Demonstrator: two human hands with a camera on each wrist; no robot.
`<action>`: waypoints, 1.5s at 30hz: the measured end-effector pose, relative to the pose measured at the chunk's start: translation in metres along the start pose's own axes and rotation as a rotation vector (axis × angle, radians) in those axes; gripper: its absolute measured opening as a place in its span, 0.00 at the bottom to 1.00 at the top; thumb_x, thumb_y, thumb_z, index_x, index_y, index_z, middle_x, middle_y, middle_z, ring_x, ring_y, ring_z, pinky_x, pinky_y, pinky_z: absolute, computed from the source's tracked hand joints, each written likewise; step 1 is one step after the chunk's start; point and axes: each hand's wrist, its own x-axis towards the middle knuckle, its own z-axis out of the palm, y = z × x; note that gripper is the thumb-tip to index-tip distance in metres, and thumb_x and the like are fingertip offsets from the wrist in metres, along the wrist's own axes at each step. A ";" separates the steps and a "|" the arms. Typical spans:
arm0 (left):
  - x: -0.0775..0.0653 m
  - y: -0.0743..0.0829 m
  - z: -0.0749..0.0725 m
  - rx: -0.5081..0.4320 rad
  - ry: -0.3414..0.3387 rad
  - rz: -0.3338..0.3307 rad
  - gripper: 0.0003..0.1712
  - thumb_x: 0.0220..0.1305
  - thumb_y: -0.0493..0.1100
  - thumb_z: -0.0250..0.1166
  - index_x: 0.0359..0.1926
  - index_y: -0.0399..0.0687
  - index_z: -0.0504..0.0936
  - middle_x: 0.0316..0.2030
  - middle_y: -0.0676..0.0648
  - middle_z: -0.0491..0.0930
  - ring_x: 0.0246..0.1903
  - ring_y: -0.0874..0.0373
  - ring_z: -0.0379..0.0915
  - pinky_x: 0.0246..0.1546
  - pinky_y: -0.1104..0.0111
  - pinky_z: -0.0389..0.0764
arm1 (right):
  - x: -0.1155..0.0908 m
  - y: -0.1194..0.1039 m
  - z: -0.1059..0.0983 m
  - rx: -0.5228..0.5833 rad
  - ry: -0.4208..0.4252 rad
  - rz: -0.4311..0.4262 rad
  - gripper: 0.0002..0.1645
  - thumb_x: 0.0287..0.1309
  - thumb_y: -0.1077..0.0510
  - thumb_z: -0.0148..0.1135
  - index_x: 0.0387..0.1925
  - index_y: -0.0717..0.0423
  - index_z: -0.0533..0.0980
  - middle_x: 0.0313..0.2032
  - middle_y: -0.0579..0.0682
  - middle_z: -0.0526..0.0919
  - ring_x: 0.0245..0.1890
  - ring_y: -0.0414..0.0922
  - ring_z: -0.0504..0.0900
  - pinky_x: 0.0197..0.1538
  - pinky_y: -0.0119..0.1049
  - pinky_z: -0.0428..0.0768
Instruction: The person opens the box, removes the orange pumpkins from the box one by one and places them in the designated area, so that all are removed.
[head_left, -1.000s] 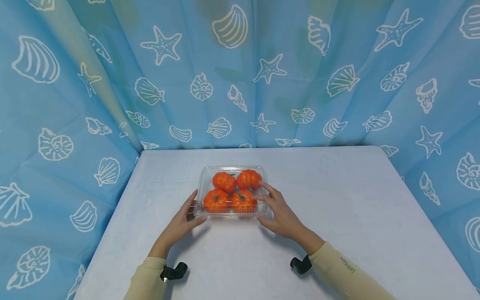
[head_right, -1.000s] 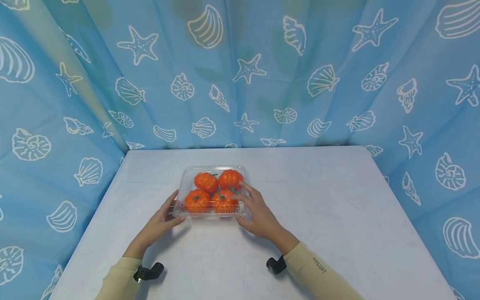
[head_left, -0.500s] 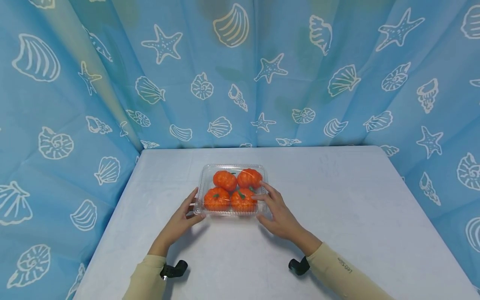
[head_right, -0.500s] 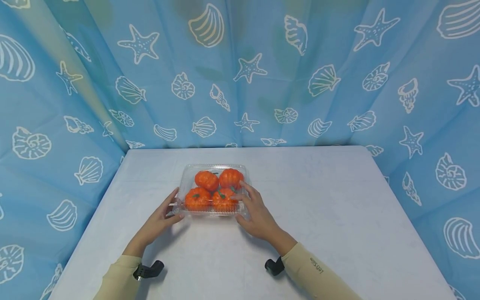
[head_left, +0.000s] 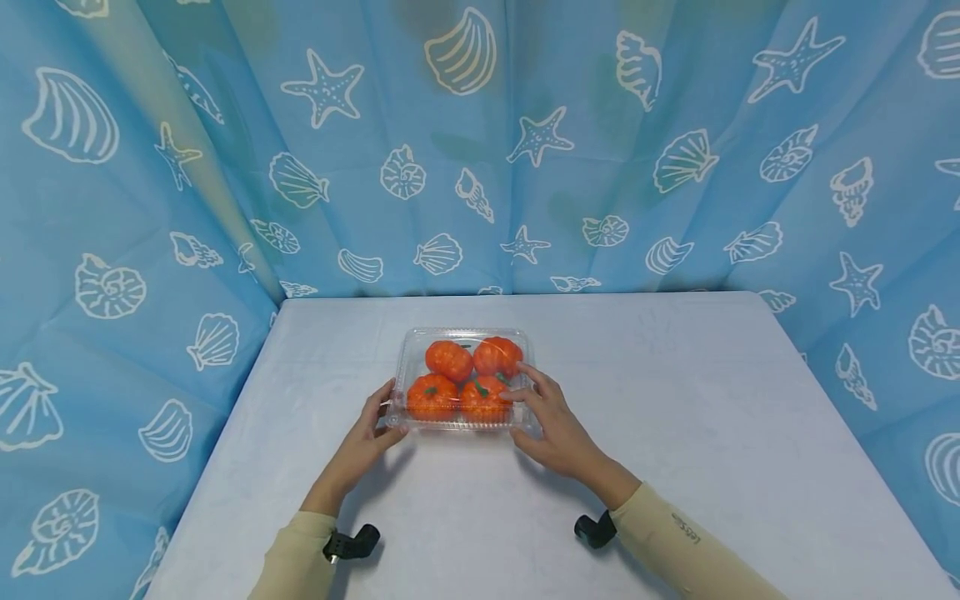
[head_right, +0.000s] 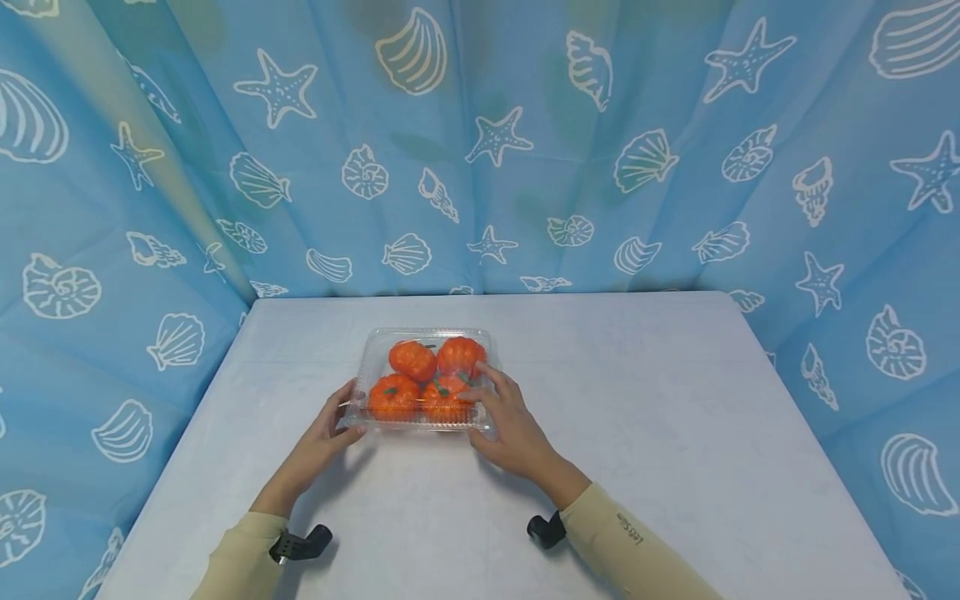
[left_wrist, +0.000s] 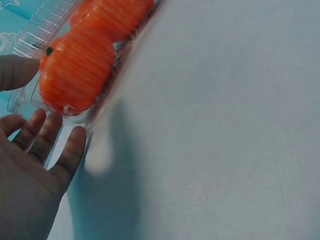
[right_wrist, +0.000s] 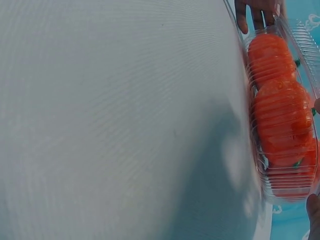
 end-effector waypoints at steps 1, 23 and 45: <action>0.000 0.000 0.000 -0.005 0.000 0.006 0.46 0.71 0.38 0.63 0.81 0.49 0.48 0.79 0.39 0.48 0.76 0.38 0.46 0.73 0.42 0.56 | 0.000 0.000 0.000 0.000 0.000 0.000 0.29 0.56 0.57 0.68 0.60 0.42 0.75 0.78 0.48 0.51 0.77 0.51 0.51 0.73 0.58 0.62; 0.000 0.004 0.002 -0.077 -0.033 -0.002 0.49 0.71 0.34 0.59 0.83 0.54 0.41 0.81 0.41 0.39 0.80 0.43 0.31 0.76 0.43 0.45 | 0.001 -0.001 -0.001 -0.004 -0.007 -0.005 0.27 0.56 0.57 0.67 0.59 0.45 0.76 0.78 0.49 0.53 0.77 0.52 0.52 0.73 0.57 0.63; 0.000 0.005 0.003 -0.086 -0.030 -0.028 0.49 0.71 0.35 0.60 0.82 0.54 0.42 0.80 0.39 0.45 0.79 0.41 0.32 0.76 0.43 0.41 | 0.001 0.001 -0.001 0.004 -0.012 -0.004 0.27 0.56 0.58 0.68 0.58 0.44 0.76 0.78 0.46 0.51 0.76 0.53 0.52 0.72 0.61 0.64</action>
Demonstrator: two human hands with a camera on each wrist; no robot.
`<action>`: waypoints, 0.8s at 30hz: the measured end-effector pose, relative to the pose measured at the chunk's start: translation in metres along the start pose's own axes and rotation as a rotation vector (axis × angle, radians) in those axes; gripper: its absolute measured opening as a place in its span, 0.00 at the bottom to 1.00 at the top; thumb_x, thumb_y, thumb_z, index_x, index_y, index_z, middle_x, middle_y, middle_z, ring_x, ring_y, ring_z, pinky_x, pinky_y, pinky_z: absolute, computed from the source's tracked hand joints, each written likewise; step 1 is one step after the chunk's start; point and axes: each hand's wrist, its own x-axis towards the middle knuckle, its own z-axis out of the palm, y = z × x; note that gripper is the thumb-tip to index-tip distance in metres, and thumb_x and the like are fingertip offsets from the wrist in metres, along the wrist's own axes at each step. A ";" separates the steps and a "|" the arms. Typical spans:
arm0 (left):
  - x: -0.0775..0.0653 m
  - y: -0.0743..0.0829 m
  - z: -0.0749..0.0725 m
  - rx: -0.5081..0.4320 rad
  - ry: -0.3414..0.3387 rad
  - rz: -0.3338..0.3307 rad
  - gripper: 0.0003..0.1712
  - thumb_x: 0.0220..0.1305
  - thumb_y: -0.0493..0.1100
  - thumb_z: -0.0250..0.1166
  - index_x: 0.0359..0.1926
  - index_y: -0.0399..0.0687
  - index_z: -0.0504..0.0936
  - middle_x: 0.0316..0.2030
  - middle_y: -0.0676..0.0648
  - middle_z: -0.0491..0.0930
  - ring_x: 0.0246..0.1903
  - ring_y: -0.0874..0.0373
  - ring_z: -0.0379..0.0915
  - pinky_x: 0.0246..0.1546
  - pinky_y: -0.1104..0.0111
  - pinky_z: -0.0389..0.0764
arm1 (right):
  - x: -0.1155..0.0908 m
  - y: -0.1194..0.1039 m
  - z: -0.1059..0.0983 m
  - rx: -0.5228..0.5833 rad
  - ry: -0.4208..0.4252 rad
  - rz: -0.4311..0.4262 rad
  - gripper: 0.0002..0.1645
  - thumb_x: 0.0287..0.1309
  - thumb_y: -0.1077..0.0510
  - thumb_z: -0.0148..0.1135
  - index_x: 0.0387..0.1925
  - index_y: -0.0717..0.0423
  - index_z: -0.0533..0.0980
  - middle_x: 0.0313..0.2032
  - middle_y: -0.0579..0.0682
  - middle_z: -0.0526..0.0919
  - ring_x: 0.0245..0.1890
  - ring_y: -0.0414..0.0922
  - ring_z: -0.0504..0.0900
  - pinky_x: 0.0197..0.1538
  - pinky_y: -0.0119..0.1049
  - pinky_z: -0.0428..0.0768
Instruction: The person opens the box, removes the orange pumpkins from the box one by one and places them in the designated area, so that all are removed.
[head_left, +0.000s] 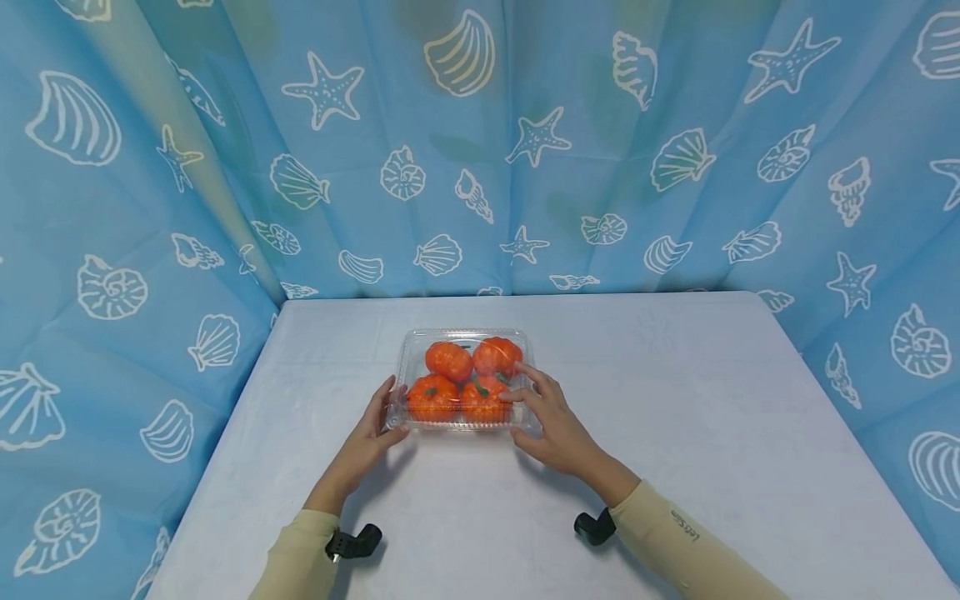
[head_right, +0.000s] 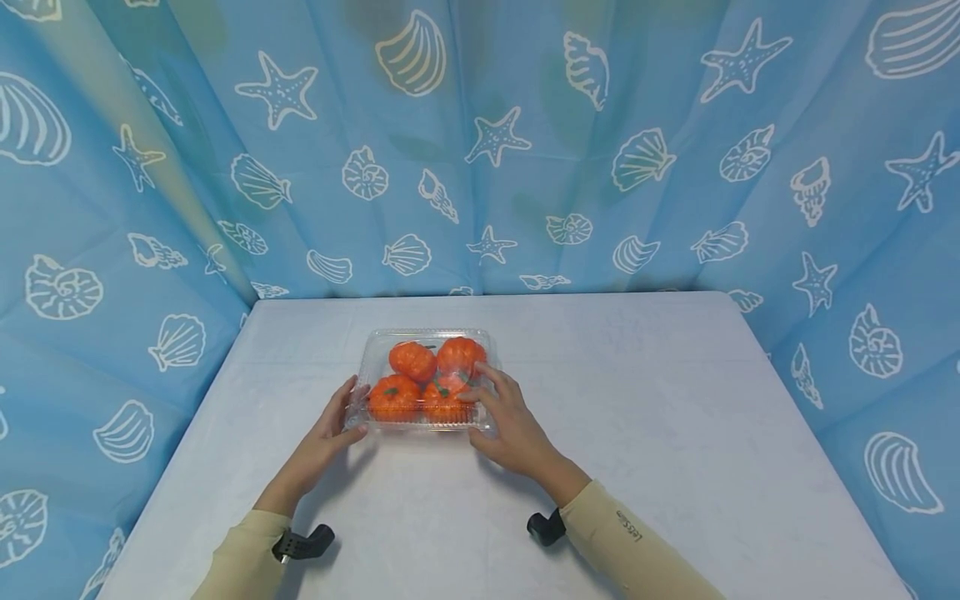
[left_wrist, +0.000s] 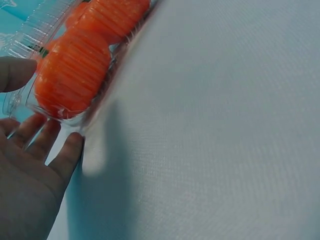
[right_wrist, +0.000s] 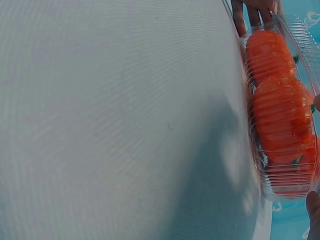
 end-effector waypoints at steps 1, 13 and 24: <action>0.000 0.000 0.000 -0.004 -0.001 -0.002 0.49 0.71 0.35 0.60 0.82 0.54 0.42 0.80 0.40 0.45 0.79 0.42 0.32 0.76 0.43 0.41 | 0.000 0.000 0.000 -0.001 0.000 0.001 0.27 0.56 0.58 0.68 0.58 0.44 0.76 0.78 0.46 0.51 0.77 0.52 0.52 0.72 0.60 0.64; 0.001 -0.001 0.003 -0.027 -0.002 0.010 0.48 0.71 0.34 0.58 0.82 0.50 0.40 0.81 0.40 0.43 0.80 0.43 0.28 0.77 0.44 0.37 | 0.001 -0.001 -0.001 -0.021 -0.004 0.017 0.28 0.55 0.58 0.70 0.58 0.42 0.76 0.77 0.47 0.52 0.76 0.52 0.53 0.71 0.60 0.66; 0.000 -0.002 0.006 0.015 0.024 0.010 0.48 0.72 0.37 0.59 0.82 0.52 0.41 0.80 0.39 0.44 0.79 0.41 0.29 0.76 0.42 0.38 | 0.001 -0.002 -0.001 -0.026 -0.006 0.011 0.26 0.55 0.58 0.69 0.57 0.43 0.76 0.77 0.47 0.53 0.76 0.53 0.53 0.69 0.62 0.67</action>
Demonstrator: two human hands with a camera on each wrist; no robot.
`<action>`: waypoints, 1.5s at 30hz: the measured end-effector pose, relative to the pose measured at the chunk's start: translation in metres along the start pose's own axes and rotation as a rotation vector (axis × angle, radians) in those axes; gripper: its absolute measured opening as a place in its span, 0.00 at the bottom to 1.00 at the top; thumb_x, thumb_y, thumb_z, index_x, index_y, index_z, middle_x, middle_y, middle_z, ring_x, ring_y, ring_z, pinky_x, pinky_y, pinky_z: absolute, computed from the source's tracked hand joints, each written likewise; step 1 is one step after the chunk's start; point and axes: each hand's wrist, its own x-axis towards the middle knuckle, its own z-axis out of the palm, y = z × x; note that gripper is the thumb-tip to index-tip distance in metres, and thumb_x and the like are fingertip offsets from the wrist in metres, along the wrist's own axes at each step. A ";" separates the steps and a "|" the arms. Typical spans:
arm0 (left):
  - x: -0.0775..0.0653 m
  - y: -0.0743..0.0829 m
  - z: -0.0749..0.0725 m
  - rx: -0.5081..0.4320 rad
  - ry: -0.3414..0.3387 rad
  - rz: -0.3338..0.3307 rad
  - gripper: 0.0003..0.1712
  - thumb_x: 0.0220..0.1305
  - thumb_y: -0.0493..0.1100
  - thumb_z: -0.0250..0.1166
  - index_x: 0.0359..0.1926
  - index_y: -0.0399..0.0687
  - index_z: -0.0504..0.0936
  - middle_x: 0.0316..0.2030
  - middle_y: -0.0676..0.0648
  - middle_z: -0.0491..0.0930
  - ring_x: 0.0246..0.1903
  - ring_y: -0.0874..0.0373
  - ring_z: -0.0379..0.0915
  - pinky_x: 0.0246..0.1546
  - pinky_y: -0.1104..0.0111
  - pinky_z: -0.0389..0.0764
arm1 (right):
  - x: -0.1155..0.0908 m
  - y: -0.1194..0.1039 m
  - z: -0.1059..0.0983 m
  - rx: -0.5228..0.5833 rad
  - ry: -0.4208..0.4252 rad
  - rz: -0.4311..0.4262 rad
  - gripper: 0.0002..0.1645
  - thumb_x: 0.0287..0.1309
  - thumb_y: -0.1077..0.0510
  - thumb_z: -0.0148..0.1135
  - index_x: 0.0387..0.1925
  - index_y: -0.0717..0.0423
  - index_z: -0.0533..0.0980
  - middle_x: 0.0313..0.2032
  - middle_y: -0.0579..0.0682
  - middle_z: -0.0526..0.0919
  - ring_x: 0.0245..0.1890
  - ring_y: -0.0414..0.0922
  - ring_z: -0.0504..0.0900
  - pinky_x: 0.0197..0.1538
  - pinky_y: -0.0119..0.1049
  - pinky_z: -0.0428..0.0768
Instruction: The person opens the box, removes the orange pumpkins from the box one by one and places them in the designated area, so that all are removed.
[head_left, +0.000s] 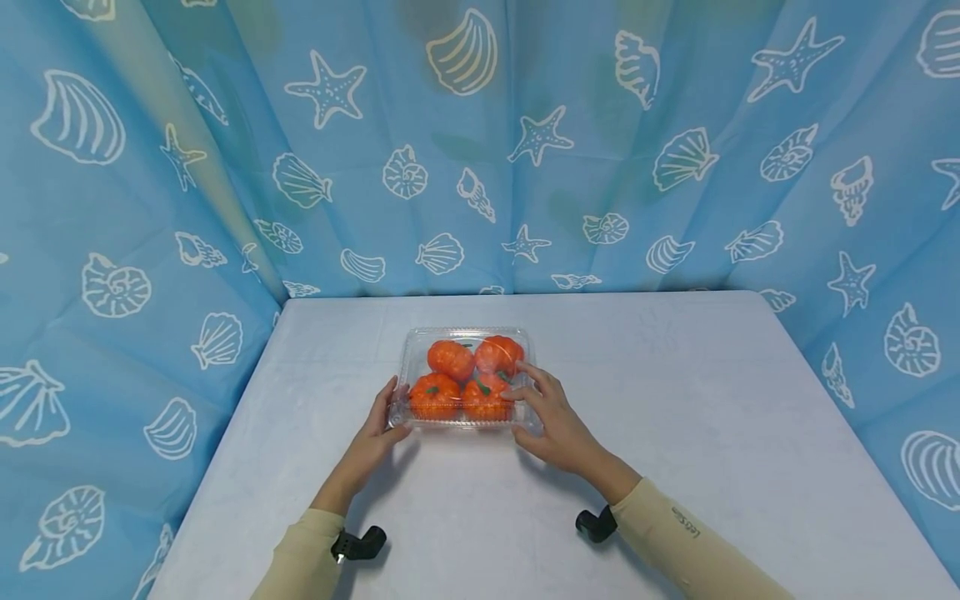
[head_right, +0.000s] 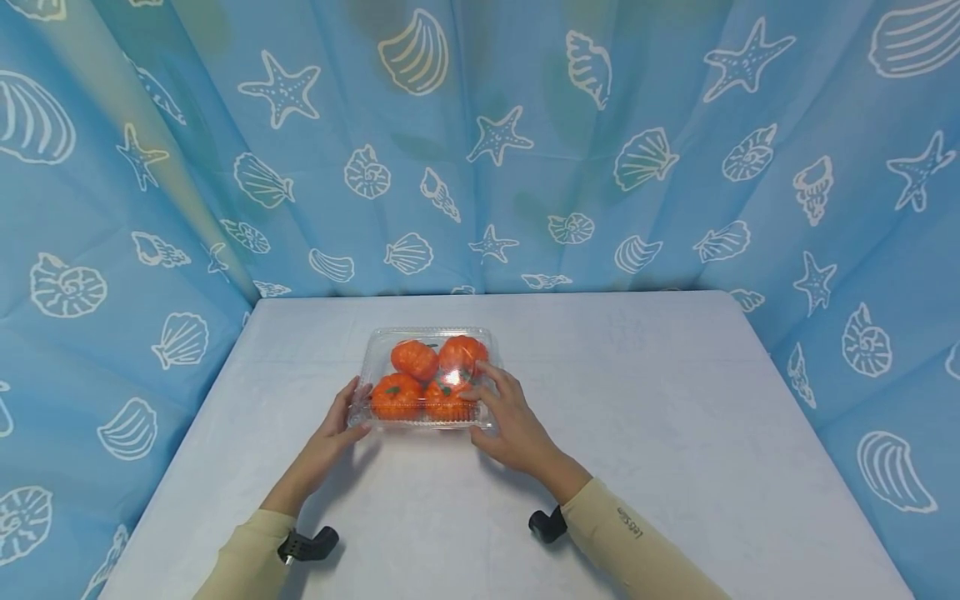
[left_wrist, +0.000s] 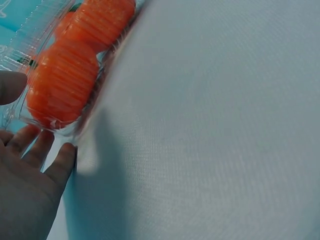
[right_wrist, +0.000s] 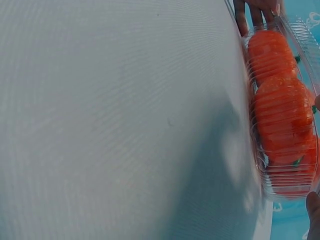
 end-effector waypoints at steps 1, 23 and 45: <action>0.000 0.000 0.000 0.010 0.003 0.001 0.48 0.72 0.37 0.59 0.82 0.52 0.41 0.80 0.39 0.45 0.79 0.41 0.30 0.76 0.42 0.39 | 0.000 0.000 0.000 -0.001 0.000 0.000 0.26 0.55 0.58 0.69 0.57 0.43 0.76 0.77 0.47 0.53 0.76 0.53 0.53 0.69 0.62 0.67; 0.000 0.006 0.008 0.059 0.031 0.036 0.45 0.72 0.35 0.54 0.81 0.44 0.40 0.79 0.35 0.45 0.79 0.40 0.29 0.75 0.40 0.32 | 0.001 0.002 0.001 -0.010 -0.003 -0.004 0.26 0.55 0.57 0.69 0.57 0.45 0.77 0.77 0.48 0.54 0.76 0.54 0.53 0.68 0.64 0.68; 0.001 0.001 0.012 0.108 0.077 0.032 0.40 0.76 0.36 0.50 0.81 0.43 0.42 0.80 0.35 0.42 0.79 0.39 0.32 0.76 0.42 0.36 | -0.002 0.004 0.006 0.001 0.033 -0.050 0.24 0.59 0.58 0.65 0.59 0.45 0.76 0.78 0.50 0.52 0.77 0.56 0.49 0.69 0.68 0.63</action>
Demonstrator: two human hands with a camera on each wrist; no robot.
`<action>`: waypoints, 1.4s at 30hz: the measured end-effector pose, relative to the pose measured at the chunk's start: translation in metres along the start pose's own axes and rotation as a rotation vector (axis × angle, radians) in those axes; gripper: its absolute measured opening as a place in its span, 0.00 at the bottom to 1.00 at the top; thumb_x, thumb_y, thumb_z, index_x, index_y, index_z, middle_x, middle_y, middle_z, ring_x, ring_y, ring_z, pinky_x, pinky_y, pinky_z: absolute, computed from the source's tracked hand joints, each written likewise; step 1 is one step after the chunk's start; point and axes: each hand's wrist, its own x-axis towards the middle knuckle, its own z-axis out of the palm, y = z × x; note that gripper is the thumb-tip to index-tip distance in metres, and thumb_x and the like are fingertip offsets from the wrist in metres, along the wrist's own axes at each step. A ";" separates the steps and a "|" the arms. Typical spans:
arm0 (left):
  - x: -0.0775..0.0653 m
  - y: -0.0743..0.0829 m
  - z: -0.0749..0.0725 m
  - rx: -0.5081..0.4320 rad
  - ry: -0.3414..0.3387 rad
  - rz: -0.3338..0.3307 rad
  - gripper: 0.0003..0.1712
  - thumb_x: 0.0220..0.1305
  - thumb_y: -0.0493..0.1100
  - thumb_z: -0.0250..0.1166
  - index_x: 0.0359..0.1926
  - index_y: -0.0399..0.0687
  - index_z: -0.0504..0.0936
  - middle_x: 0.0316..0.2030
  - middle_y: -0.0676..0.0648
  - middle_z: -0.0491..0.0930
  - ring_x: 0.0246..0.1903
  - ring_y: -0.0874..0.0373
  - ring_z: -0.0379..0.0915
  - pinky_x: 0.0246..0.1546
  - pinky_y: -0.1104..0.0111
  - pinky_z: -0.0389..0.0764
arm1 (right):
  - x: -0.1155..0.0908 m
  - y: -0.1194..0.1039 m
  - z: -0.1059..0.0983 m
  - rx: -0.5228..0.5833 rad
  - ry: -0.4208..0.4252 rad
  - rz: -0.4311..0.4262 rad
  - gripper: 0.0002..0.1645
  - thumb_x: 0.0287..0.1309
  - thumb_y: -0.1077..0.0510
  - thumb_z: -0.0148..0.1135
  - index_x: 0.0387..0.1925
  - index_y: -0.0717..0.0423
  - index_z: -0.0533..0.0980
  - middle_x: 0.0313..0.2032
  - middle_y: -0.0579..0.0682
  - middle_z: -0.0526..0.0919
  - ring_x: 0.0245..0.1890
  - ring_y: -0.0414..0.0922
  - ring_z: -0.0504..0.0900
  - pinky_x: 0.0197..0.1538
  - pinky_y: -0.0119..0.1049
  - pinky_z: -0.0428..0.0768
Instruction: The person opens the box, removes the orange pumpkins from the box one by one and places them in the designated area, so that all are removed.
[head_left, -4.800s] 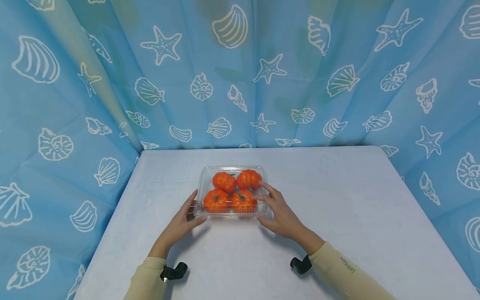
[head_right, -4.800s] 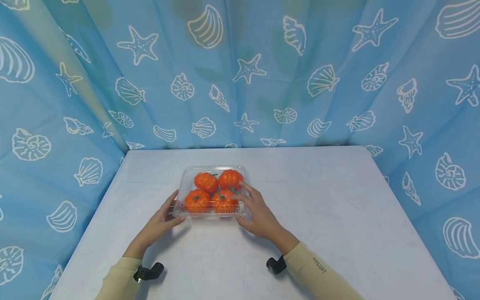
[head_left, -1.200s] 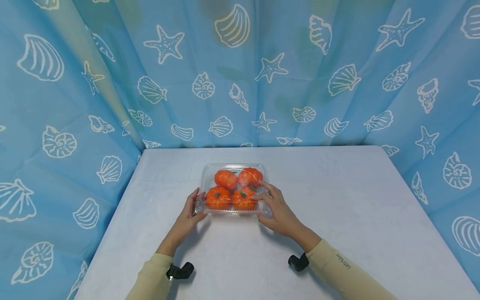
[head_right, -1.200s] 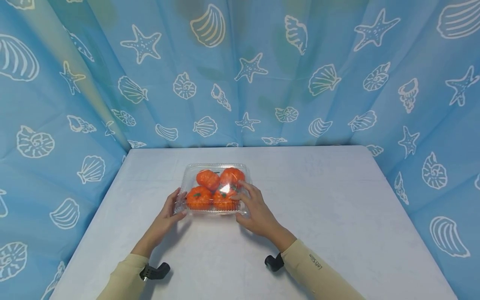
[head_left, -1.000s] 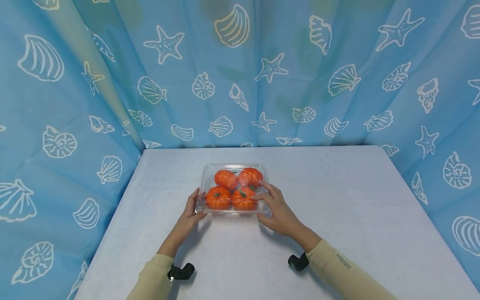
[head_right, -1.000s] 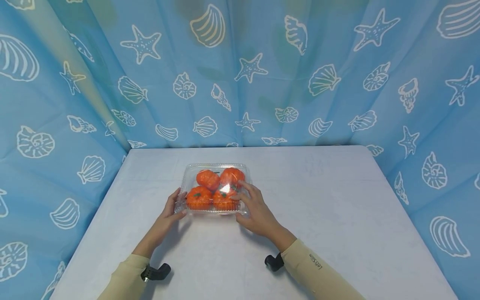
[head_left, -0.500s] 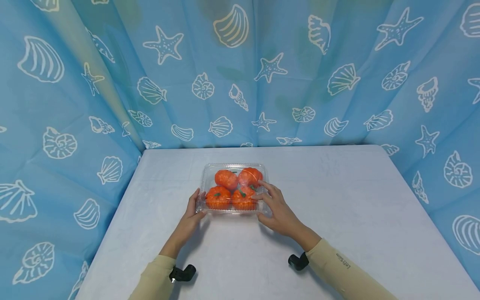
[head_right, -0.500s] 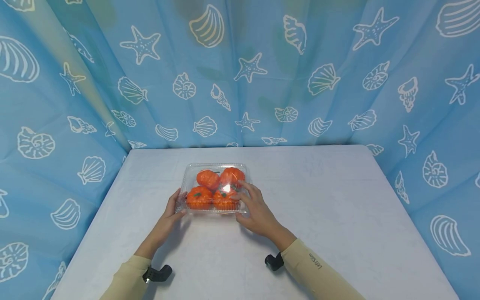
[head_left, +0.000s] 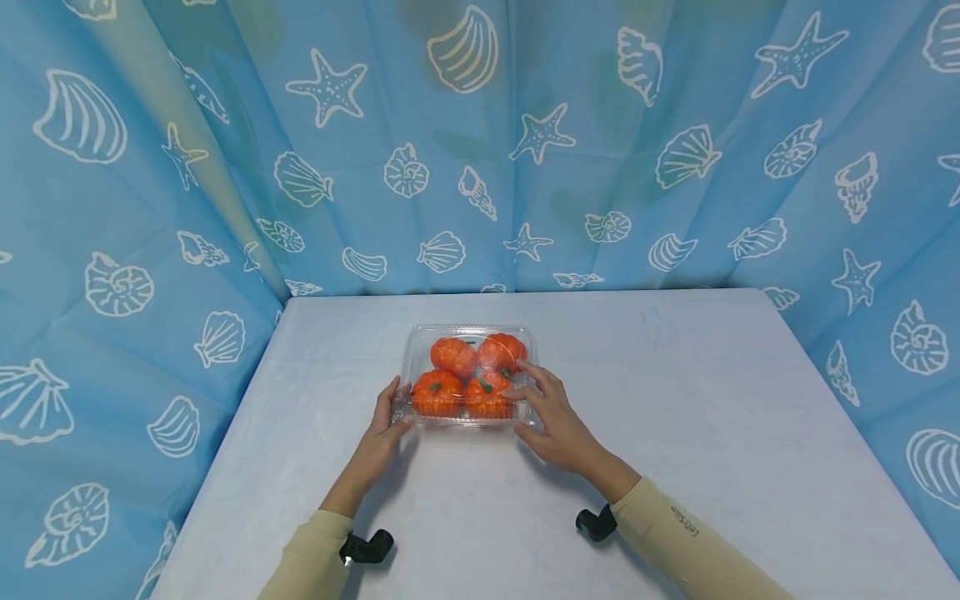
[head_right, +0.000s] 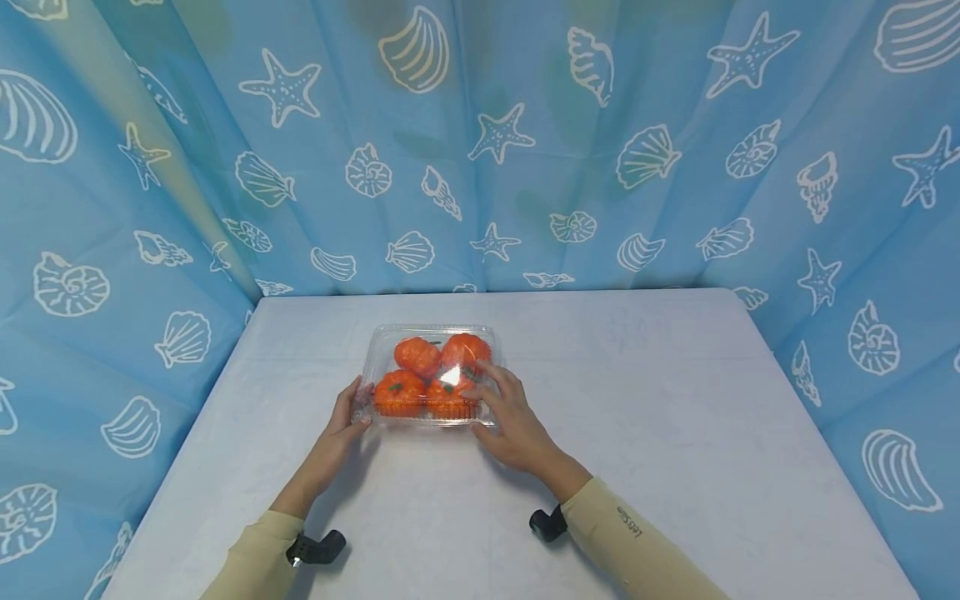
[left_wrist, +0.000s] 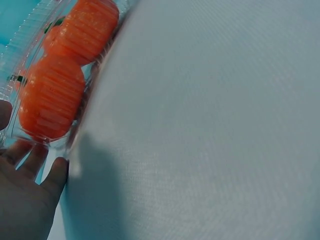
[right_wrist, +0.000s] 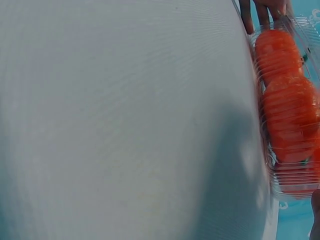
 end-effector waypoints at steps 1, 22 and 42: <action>0.000 0.000 0.000 -0.002 0.001 0.000 0.40 0.76 0.36 0.50 0.81 0.43 0.43 0.80 0.35 0.42 0.79 0.39 0.32 0.76 0.42 0.36 | 0.000 0.000 0.000 0.004 0.000 0.000 0.24 0.60 0.57 0.64 0.59 0.45 0.76 0.78 0.51 0.52 0.77 0.56 0.49 0.69 0.69 0.62; 0.001 0.002 0.005 -0.016 0.043 0.018 0.39 0.75 0.34 0.50 0.80 0.41 0.45 0.79 0.34 0.44 0.79 0.37 0.34 0.76 0.41 0.39 | 0.000 0.002 -0.001 0.009 -0.013 0.018 0.20 0.64 0.56 0.62 0.57 0.46 0.77 0.78 0.49 0.52 0.77 0.56 0.47 0.71 0.68 0.59; 0.000 -0.004 0.006 -0.091 0.102 0.023 0.33 0.77 0.33 0.44 0.79 0.43 0.49 0.73 0.32 0.60 0.73 0.37 0.56 0.69 0.43 0.65 | 0.000 0.003 -0.001 -0.001 -0.031 0.020 0.20 0.65 0.53 0.64 0.58 0.42 0.76 0.78 0.49 0.51 0.77 0.55 0.47 0.69 0.70 0.61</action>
